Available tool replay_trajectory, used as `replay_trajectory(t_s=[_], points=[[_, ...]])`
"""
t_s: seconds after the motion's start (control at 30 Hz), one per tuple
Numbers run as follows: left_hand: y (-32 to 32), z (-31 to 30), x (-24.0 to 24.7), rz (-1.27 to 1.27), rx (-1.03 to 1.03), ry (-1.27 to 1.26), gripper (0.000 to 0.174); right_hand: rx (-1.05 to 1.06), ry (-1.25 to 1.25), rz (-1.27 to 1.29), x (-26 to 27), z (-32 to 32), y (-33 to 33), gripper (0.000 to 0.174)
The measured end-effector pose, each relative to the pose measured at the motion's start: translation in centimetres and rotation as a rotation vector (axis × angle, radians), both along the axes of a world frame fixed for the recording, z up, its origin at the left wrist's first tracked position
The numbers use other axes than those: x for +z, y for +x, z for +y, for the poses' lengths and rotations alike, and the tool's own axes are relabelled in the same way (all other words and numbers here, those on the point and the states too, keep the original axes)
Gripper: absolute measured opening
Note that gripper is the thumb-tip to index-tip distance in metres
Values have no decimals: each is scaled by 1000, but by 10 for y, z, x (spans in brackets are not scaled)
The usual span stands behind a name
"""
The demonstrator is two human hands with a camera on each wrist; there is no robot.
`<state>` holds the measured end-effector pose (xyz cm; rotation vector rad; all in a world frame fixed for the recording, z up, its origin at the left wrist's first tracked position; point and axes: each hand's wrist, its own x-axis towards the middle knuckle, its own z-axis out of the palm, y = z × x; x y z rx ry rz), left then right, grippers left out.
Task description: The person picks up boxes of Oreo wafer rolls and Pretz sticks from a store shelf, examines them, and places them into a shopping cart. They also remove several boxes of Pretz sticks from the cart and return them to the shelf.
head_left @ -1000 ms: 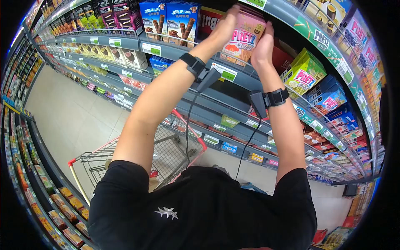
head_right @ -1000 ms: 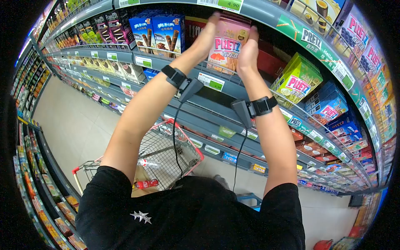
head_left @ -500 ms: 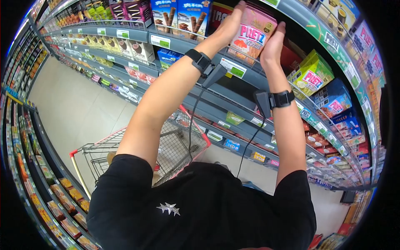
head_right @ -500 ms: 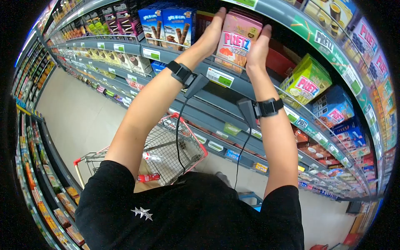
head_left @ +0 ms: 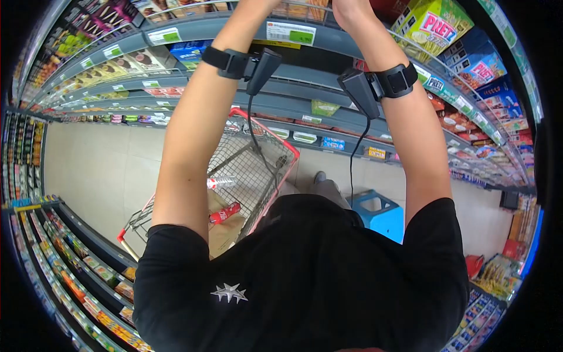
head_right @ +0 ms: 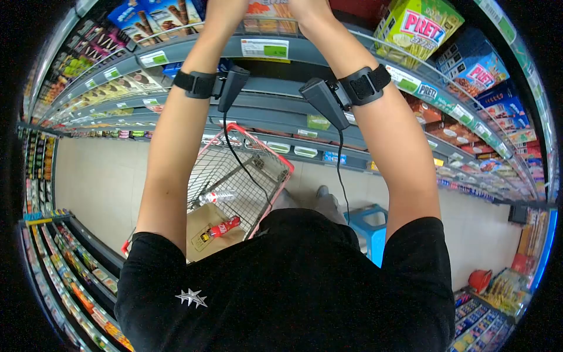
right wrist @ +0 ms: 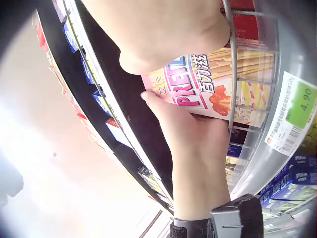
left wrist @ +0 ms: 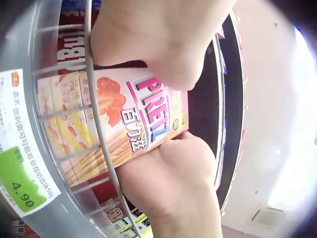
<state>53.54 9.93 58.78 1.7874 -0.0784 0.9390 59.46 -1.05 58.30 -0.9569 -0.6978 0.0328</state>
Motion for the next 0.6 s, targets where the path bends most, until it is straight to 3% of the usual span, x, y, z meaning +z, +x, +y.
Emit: replay_trajectory(t_s=[0.13, 0.23, 0.33, 0.4, 0.43, 0.47, 0.5, 0.53, 0.6], points=[[-12, -7, -9, -99, 34, 27, 51, 95, -266, -39, 11, -35, -26, 53], [-24, -15, -22, -357, -113, 68, 50, -202, -385, -183, -5, -69, -38, 61], [-81, -24, -79, -330, -78, -155, 42, -243, -410, -381, -17, -137, -88, 31], [-115, -37, -128, -58, -133, -45, 35, -191, -440, -372, -22, -174, -105, 24], [-133, -43, -153, 75, -159, 29, 31, -54, -619, -472, -61, -231, -112, 23], [-150, -60, -185, 423, -157, -121, 33, -82, -738, -322, -87, -258, -121, 17], [-159, -67, -236, 610, -140, -9, 34, -102, -844, -53, -119, -288, -125, 18], [-176, -79, -281, 870, -110, -164, 37, -121, -935, 220, -159, -322, -129, 19], [-224, -91, -422, 839, -82, -20, 47, -215, -1100, 470, -275, -428, -132, 22]])
